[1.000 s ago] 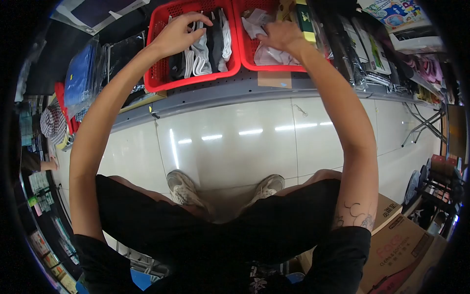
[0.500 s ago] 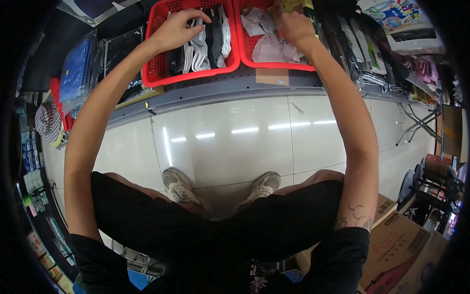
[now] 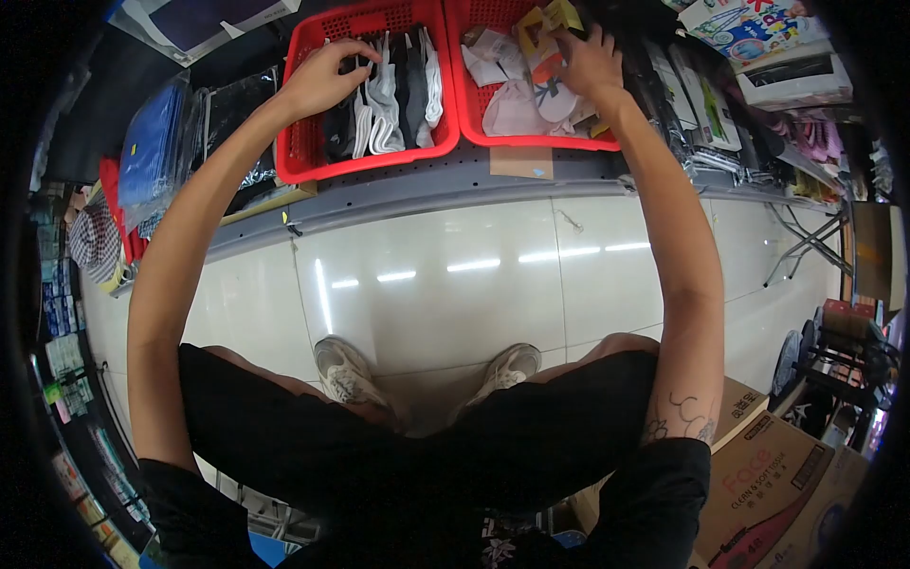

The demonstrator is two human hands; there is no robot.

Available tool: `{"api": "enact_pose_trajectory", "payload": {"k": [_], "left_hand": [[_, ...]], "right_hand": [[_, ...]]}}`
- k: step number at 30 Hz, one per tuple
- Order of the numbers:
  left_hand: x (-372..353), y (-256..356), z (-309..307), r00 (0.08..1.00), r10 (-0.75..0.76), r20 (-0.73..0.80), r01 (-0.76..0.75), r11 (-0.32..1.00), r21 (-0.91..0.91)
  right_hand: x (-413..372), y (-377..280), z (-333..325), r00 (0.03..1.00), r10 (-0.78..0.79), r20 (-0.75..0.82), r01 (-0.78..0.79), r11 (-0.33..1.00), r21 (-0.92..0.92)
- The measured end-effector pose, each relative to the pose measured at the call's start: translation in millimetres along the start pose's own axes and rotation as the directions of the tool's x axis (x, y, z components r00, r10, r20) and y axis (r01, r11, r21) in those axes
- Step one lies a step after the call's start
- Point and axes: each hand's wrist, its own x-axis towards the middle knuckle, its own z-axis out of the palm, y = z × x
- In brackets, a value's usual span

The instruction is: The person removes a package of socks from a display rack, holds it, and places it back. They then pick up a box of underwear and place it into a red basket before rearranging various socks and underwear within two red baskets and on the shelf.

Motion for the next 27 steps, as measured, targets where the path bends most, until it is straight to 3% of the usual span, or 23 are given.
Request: {"api": "enact_pose_trajectory", "payload": {"k": [2, 9, 13, 15, 19, 21, 27], "left_hand": [[1, -3, 0, 1.0, 0.004, 0.005, -0.004, 1.0, 0.012], [-2, -7, -7, 0.998, -0.069, 0.013, 0.068, 0.997, 0.043], [-4, -14, -6, 0.995, -0.097, 0.013, 0.096, 0.995, 0.037], [-5, -14, -8, 0.994, -0.106, 0.018, 0.106, 0.994, 0.042], [-3, -22, -9, 0.997, -0.082, 0.005, 0.082, 0.996, 0.022], [-3, -24, -8, 0.995, -0.095, 0.015, 0.095, 0.995, 0.029], [-11, -22, -13, 0.99, -0.138, 0.027, 0.137, 0.99, 0.033]], "right_hand": [[-1, -2, 2, 0.991, 0.062, 0.121, -0.068, 0.997, 0.048], [12, 6, 5, 0.985, 0.077, 0.155, -0.095, 0.989, 0.113], [14, 15, 4, 0.986, 0.131, 0.108, -0.141, 0.986, 0.091], [17, 27, 6, 0.987, 0.155, 0.028, -0.157, 0.947, 0.279], [18, 34, 6, 0.989, 0.141, 0.047, -0.149, 0.948, 0.28], [17, 27, 6, 0.966, 0.205, 0.16, -0.24, 0.938, 0.25], [10, 13, 0, 0.96, 0.245, 0.139, -0.266, 0.949, 0.17]]}}
